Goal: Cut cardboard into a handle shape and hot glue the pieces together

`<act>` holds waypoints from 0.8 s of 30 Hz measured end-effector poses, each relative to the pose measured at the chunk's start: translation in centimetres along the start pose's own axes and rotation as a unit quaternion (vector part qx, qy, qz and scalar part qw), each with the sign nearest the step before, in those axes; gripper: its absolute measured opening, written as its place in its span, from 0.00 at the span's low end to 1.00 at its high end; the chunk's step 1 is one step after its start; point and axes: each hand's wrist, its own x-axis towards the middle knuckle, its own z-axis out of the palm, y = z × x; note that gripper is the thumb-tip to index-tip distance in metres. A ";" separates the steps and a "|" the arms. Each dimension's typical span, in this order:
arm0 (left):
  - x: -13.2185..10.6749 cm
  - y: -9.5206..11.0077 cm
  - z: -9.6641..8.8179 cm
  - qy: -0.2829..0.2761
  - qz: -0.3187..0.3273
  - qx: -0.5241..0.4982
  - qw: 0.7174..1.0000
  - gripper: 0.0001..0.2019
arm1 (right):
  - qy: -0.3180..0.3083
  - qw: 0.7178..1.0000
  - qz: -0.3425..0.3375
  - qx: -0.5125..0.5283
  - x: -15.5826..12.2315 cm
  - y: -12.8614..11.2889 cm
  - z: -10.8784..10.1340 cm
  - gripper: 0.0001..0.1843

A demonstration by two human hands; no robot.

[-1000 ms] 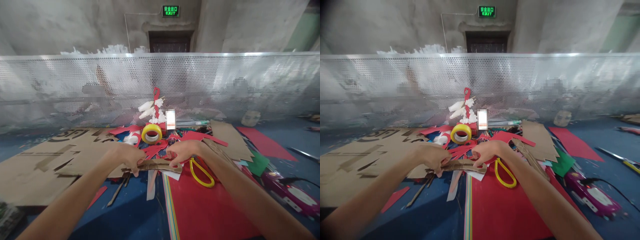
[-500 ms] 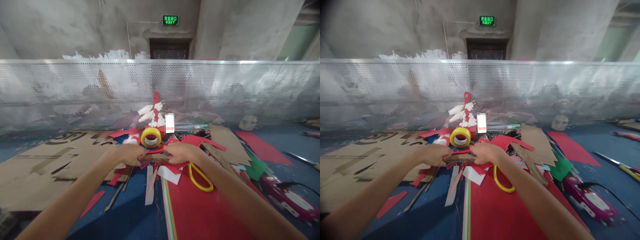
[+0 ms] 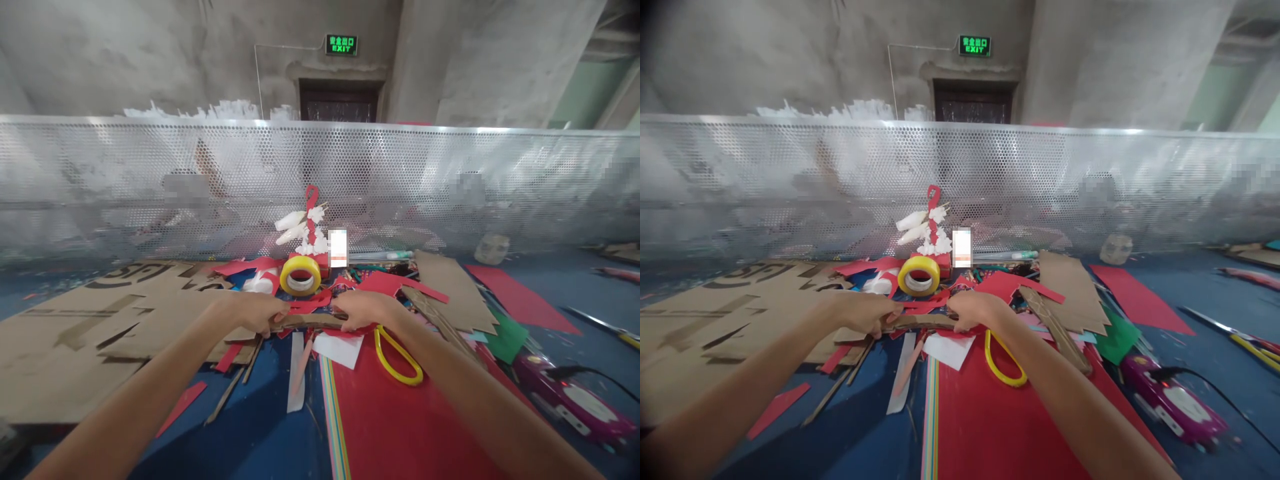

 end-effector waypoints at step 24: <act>-1.1 3.2 -1.3 0.004 -0.034 0.088 0.996 0.11 | -0.025 0.999 0.022 -0.026 0.0 0.2 0.1 0.18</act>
